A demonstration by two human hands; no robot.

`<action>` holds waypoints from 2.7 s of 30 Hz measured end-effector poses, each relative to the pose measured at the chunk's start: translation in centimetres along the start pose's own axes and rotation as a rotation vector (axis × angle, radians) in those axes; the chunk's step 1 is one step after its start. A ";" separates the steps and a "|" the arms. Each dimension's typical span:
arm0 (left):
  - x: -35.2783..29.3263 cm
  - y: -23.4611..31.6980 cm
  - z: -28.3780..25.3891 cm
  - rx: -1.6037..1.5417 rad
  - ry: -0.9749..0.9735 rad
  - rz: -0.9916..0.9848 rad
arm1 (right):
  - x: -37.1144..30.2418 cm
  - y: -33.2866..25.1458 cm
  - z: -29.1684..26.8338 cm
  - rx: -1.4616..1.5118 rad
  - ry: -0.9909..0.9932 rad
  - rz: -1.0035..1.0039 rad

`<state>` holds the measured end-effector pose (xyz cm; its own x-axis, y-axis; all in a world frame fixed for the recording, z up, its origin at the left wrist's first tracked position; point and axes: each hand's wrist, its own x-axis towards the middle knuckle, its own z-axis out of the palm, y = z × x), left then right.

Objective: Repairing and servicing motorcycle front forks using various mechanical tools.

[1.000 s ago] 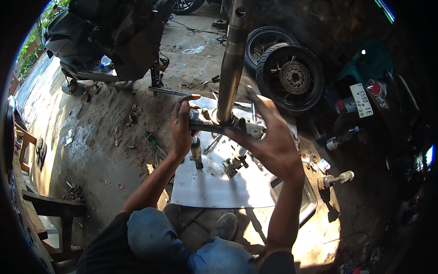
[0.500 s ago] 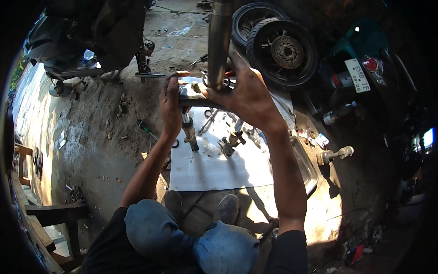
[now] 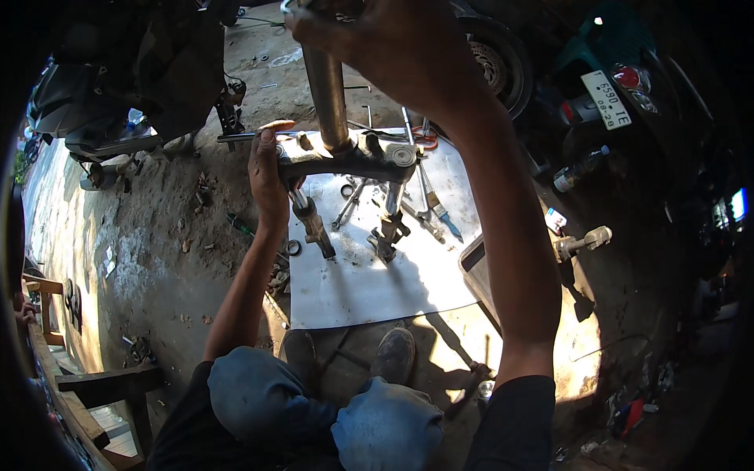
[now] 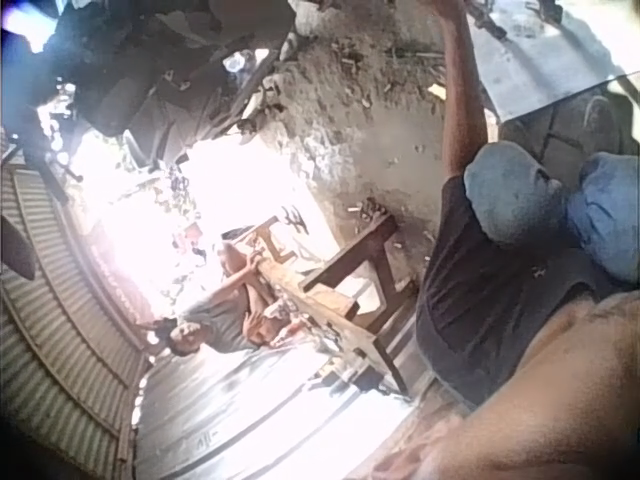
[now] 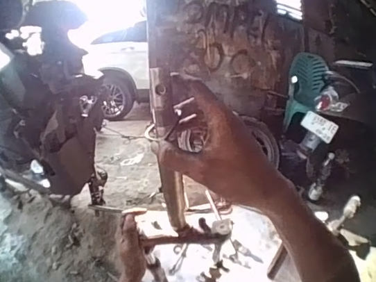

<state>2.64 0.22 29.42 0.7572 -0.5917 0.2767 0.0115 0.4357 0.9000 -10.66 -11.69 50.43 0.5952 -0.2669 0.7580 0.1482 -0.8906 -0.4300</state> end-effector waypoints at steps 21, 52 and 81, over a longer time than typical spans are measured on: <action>-1.0 1.0 0.7 0.012 0.009 0.013 | -6.5 2.3 2.2 0.025 -0.327 0.328; -0.7 0.1 -1.6 0.019 -0.035 0.030 | -6.5 10.0 -3.5 0.794 0.299 0.706; -0.5 0.0 0.0 0.063 0.101 -0.053 | -67.2 7.9 -12.6 -0.899 0.723 1.819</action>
<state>2.30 0.51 29.32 0.8184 -0.5404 0.1954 0.0151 0.3601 0.9328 -59.48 -5.46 2.25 -0.7479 -0.6636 -0.0164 -0.5324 0.6145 -0.5821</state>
